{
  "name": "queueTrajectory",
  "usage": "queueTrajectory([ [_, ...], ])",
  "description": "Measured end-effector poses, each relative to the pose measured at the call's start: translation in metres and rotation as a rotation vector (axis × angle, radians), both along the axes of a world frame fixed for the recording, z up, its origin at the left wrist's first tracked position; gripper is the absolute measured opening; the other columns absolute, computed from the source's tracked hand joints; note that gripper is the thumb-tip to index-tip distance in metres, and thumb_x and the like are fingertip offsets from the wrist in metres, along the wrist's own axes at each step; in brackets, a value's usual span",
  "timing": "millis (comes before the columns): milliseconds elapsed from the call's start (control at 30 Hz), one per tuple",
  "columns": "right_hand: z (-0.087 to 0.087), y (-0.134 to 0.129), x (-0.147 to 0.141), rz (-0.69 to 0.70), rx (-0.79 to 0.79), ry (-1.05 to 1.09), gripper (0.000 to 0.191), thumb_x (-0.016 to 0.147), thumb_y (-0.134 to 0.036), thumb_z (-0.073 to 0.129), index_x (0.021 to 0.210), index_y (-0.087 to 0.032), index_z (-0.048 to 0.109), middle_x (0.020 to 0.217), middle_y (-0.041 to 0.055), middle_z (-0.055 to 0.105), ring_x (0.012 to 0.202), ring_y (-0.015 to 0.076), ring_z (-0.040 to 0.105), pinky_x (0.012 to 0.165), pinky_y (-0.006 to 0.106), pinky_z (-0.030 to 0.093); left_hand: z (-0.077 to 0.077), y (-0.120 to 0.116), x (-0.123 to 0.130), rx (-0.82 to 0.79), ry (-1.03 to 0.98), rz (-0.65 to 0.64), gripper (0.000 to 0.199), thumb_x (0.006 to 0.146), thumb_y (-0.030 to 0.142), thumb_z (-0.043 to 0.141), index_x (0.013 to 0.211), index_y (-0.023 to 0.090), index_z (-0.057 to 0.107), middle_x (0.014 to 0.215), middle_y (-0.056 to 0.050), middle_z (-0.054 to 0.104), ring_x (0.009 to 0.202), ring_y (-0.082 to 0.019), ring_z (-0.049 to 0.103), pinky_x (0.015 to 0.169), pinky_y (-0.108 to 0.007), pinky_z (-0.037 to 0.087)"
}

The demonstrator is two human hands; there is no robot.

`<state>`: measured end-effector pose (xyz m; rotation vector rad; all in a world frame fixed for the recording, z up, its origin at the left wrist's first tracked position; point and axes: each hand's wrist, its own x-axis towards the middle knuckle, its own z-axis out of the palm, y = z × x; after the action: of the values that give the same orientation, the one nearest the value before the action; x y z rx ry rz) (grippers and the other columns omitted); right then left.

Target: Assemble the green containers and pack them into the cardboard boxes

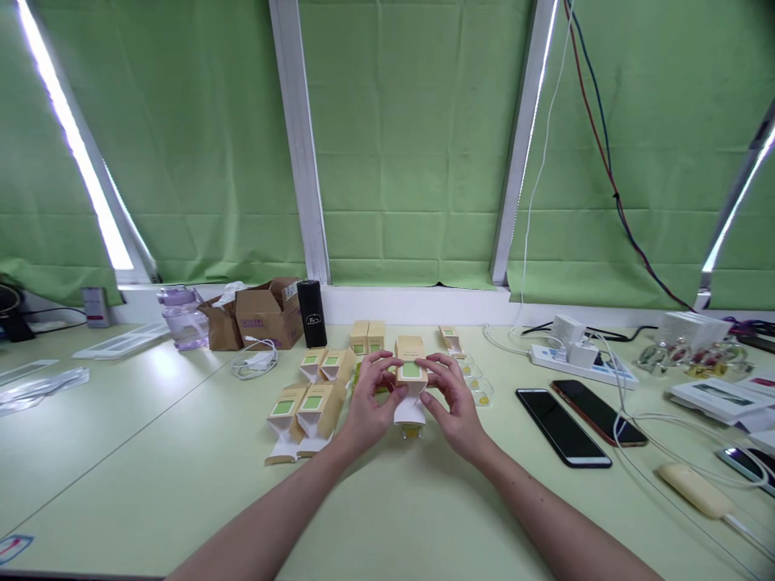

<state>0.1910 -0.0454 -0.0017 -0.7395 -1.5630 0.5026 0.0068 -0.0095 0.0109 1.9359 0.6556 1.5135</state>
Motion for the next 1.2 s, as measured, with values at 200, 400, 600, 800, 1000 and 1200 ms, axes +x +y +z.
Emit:
queueTrajectory([
  [200,0.0,0.001,-0.002,-0.01,-0.027,0.041,0.039,0.097,-0.038,0.064,0.135,-0.033,0.064,0.138,0.0097,0.044,0.1,0.0197,0.065,0.095,0.043,0.059,0.003,-0.005,0.001,0.001,0.013,-0.003,0.033,0.092,0.035,0.071,0.123,0.025,0.064,0.138,-0.01,0.046,0.08,-0.011,0.062,0.084,-0.036,0.059],
  [400,0.001,0.003,-0.002,-0.023,-0.063,0.1,0.037,0.097,-0.039,0.065,0.133,-0.033,0.065,0.137,0.0095,0.045,0.088,0.015,0.065,0.087,0.039,0.061,0.004,-0.007,-0.006,0.019,0.083,-0.074,0.045,0.095,0.043,0.066,0.138,0.029,0.059,0.145,-0.012,0.041,0.097,-0.02,0.063,0.095,-0.044,0.056],
  [600,0.002,0.005,-0.001,-0.057,-0.058,0.139,0.036,0.096,-0.039,0.065,0.132,-0.031,0.065,0.137,0.0096,0.046,0.082,0.0125,0.065,0.084,0.037,0.062,0.002,-0.007,-0.009,0.021,0.187,-0.148,0.077,0.089,0.066,0.064,0.156,0.034,0.044,0.155,-0.013,0.03,0.12,-0.03,0.054,0.107,-0.053,0.047],
  [800,0.001,0.006,-0.001,-0.09,-0.05,0.148,0.036,0.096,-0.038,0.065,0.131,-0.031,0.066,0.136,0.009,0.047,0.084,0.0128,0.065,0.086,0.037,0.061,0.002,-0.008,-0.007,0.044,0.228,-0.159,0.094,0.08,0.06,0.078,0.16,0.036,0.035,0.159,-0.014,0.026,0.144,-0.038,0.035,0.114,-0.056,0.04],
  [1000,0.0,0.007,-0.001,-0.077,-0.061,0.155,0.035,0.096,-0.037,0.065,0.131,-0.032,0.067,0.135,0.0086,0.046,0.084,0.0132,0.066,0.085,0.037,0.061,0.003,-0.009,-0.006,0.063,0.24,-0.129,0.087,0.085,0.05,0.076,0.16,0.035,0.035,0.159,-0.014,0.027,0.142,-0.037,0.036,0.112,-0.054,0.041],
  [1200,0.0,0.006,-0.002,-0.066,-0.071,0.142,0.036,0.096,-0.036,0.066,0.132,-0.033,0.066,0.136,0.0082,0.045,0.088,0.0138,0.067,0.088,0.038,0.062,0.003,-0.009,-0.006,0.063,0.222,-0.125,0.079,0.09,0.055,0.068,0.159,0.035,0.035,0.157,-0.013,0.031,0.134,-0.033,0.043,0.11,-0.052,0.043],
])
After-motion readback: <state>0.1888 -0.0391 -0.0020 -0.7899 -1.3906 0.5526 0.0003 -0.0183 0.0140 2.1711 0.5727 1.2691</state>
